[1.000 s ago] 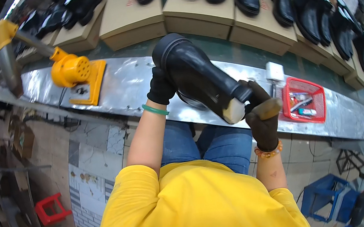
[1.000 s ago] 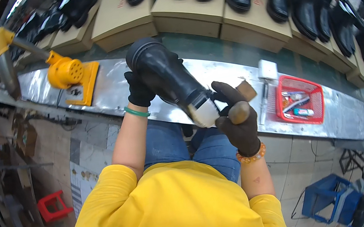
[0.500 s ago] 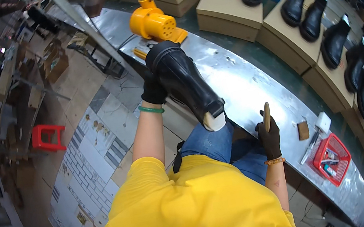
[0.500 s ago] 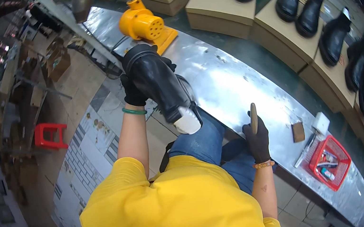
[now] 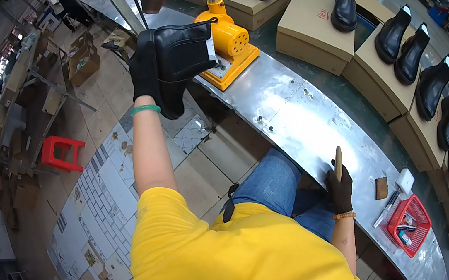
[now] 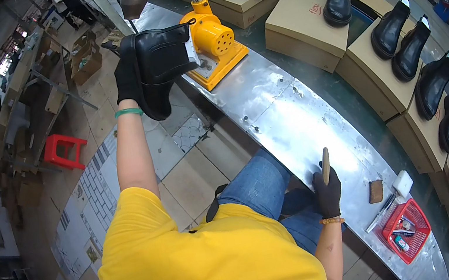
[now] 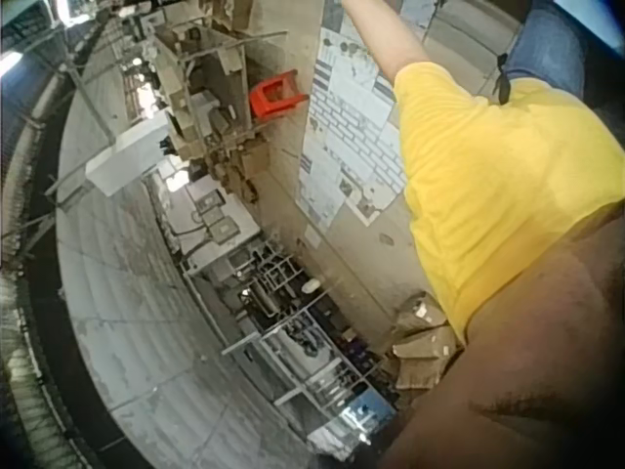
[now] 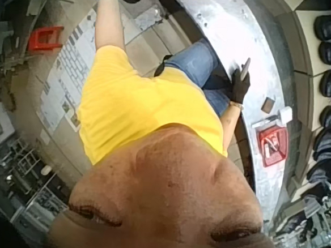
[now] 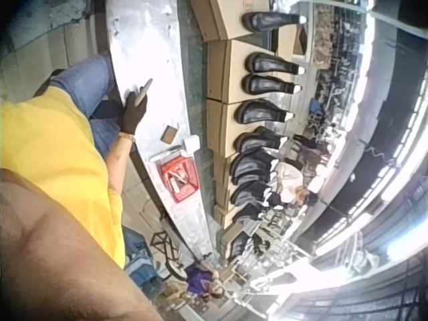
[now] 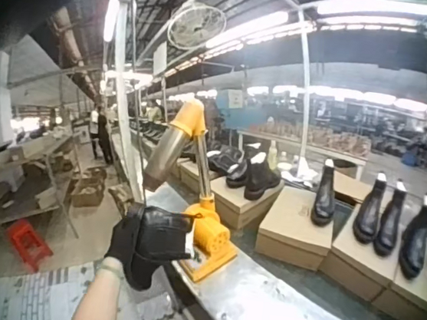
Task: The person repeatedly picks up black leather boots from a row of boxes on a metal table and rubs them with a small wooden block. The person handles the boots one at a time, rotating them to cover different surfaces before placing them back on the boxes. The process is repeated for multiple boots throughout the clip.
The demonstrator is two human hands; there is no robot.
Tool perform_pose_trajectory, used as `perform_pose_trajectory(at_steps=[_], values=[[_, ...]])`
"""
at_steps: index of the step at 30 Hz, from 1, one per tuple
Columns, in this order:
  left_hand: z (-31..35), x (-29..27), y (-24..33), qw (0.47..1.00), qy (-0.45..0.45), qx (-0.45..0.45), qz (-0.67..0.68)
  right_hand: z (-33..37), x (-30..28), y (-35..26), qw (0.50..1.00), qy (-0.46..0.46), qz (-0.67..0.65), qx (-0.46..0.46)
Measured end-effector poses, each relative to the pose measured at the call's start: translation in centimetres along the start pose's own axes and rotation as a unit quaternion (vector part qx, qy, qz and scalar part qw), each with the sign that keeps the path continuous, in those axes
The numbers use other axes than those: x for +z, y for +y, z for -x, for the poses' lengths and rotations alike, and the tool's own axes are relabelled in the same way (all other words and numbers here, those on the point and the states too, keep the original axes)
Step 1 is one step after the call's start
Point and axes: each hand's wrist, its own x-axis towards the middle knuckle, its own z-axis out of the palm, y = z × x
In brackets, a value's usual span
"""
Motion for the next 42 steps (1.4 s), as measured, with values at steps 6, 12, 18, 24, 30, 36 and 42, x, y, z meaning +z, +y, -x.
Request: perform_pose_trajectory(at_steps=[6, 12, 18, 24, 30, 36, 42], values=[[-0.9, -2.2, -2.0, 0.981, -0.031, 0.156, -0.115, -0.2, 0.3, 0.7, 1.0, 0.007, -0.008, -0.017], [-1.1, -2.5, -4.8, 0.992, 0.023, 0.124, 0.019, 0.1, 0.0, 0.4, 0.999, -0.008, -0.044, -0.031], [0.0, -1.5, 1.0, 0.99, 0.095, -0.099, 0.038, 0.0, 0.3, -0.3, 0.997, -0.009, -0.068, -0.031], [0.7, -5.3, -6.0, 0.922, -0.007, 0.242, -0.303, 0.2, 0.2, -1.3, 0.994, -0.026, -0.102, 0.023], [2.2, -1.7, -2.9, 0.949, 0.033, 0.304, -0.08, -0.3, -0.2, -0.9, 0.981, -0.008, -0.183, 0.059], [6.5, 0.9, -6.6, 0.79, -0.19, 0.003, 0.583, -0.5, -0.4, -0.9, 0.92, 0.016, -0.388, 0.048], [16.3, 15.1, 3.3, 0.747, -0.42, -0.199, 0.476, -1.5, -3.1, -7.8, 0.919, 0.041, -0.381, -0.09]])
